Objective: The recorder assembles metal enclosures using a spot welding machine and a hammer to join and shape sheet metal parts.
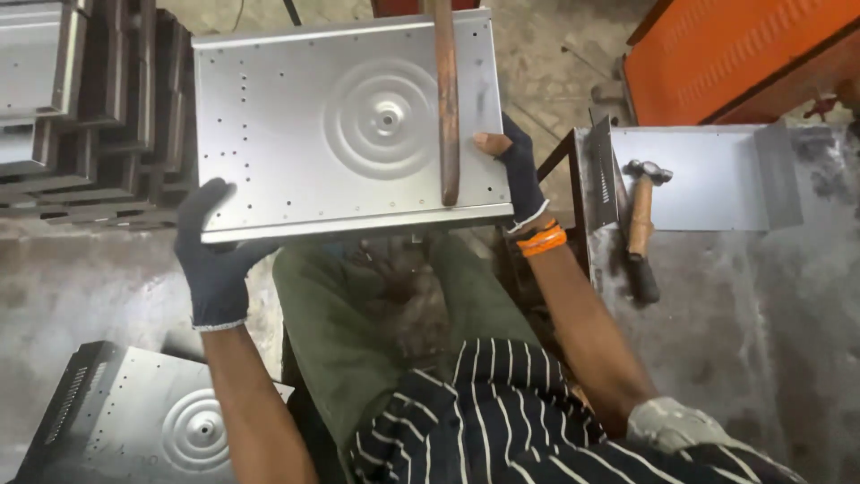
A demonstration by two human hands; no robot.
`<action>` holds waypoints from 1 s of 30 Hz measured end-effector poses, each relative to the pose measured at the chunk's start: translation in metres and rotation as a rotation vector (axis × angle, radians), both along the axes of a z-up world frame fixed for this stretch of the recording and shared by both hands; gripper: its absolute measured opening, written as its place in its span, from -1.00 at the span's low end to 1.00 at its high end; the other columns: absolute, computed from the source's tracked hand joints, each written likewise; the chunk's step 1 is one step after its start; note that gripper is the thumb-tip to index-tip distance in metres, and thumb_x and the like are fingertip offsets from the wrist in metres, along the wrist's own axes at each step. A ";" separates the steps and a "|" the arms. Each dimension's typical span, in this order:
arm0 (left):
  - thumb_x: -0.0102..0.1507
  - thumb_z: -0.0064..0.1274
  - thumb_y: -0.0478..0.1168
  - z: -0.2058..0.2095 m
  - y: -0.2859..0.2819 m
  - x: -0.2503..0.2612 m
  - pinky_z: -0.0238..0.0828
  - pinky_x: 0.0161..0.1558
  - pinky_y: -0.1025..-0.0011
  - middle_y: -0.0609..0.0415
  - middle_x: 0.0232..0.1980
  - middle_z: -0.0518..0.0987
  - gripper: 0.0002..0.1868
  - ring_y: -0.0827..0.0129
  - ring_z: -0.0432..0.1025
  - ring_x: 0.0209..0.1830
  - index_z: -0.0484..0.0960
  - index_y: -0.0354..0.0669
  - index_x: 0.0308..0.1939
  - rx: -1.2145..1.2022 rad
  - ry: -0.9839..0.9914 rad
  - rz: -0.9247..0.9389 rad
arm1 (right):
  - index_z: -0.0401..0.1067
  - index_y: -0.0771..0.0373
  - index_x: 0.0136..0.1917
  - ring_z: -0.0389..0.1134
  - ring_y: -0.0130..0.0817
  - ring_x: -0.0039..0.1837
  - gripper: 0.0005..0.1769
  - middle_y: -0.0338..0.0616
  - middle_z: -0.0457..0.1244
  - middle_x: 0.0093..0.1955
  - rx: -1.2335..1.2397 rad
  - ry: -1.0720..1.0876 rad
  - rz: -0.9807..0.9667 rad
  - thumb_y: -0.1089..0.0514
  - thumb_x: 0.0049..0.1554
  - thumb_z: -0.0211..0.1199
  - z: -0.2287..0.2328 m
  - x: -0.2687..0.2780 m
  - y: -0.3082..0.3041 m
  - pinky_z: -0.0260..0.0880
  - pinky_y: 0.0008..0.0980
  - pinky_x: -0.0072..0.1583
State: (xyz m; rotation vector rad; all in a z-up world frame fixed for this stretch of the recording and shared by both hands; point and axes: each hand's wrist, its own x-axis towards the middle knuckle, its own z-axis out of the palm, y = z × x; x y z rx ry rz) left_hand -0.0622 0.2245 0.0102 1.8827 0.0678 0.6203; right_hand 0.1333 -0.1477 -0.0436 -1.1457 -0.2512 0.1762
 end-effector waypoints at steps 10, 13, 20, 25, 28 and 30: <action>0.03 0.41 -0.12 -0.019 0.031 0.007 0.25 0.58 0.16 0.04 0.44 0.44 -0.13 0.19 0.32 0.51 0.48 -0.17 0.42 -0.171 -0.135 -0.072 | 0.34 0.44 0.42 0.42 -0.36 0.13 -0.41 -0.10 0.37 0.19 0.107 0.006 0.011 0.18 0.16 0.22 0.015 -0.010 0.033 0.49 -0.40 0.16; 0.28 0.19 0.04 -0.028 0.014 0.010 0.19 0.64 0.17 0.00 0.52 0.37 -0.25 0.20 0.27 0.58 0.41 -0.18 0.48 -0.466 -0.234 -0.204 | 0.38 0.42 0.38 0.40 -0.37 0.07 -0.44 -0.13 0.37 0.11 0.039 -0.010 -0.030 0.16 0.15 0.23 0.000 0.001 0.011 0.47 -0.39 0.11; 0.46 -0.21 -0.10 -0.056 -0.114 0.035 0.31 0.37 0.25 -0.01 0.32 0.53 -0.55 0.20 0.41 0.30 0.49 -0.29 0.33 -1.254 -0.034 0.162 | 0.45 0.29 0.19 0.48 -0.34 -0.05 -0.49 -0.10 0.39 -0.01 0.184 0.400 0.010 0.04 -0.01 0.23 0.077 -0.048 -0.097 0.52 -0.35 0.07; 0.34 -0.16 -0.18 -0.080 -0.169 0.071 0.43 0.20 0.22 -0.07 0.11 0.62 -0.60 0.16 0.49 0.08 0.59 -0.32 0.15 -1.341 0.011 -0.015 | 0.33 0.43 0.11 0.36 -0.29 -0.01 -0.63 -0.07 0.31 -0.01 0.069 0.139 -0.268 0.13 0.23 0.37 -0.102 0.004 -0.220 0.44 -0.24 0.10; 0.29 -0.12 -0.25 -0.087 -0.169 0.102 0.48 0.13 0.19 -0.11 0.00 0.61 -0.69 0.12 0.51 0.01 0.61 -0.35 0.00 -1.380 -0.016 -0.104 | 0.39 0.25 0.21 0.39 -0.38 0.08 -0.64 -0.21 0.37 0.07 0.021 0.183 -0.285 0.08 0.19 0.26 -0.028 -0.038 -0.164 0.43 -0.35 0.21; 0.25 -0.12 -0.25 -0.091 -0.165 0.123 0.49 0.04 0.20 -0.12 -0.10 0.61 -0.73 0.08 0.52 -0.05 0.62 -0.30 -0.10 -1.663 0.000 -0.026 | 0.44 0.12 0.28 0.41 -0.46 0.17 -0.60 -0.29 0.42 0.14 0.012 0.273 -0.275 0.00 0.20 0.15 -0.028 -0.047 -0.131 0.37 -0.51 0.30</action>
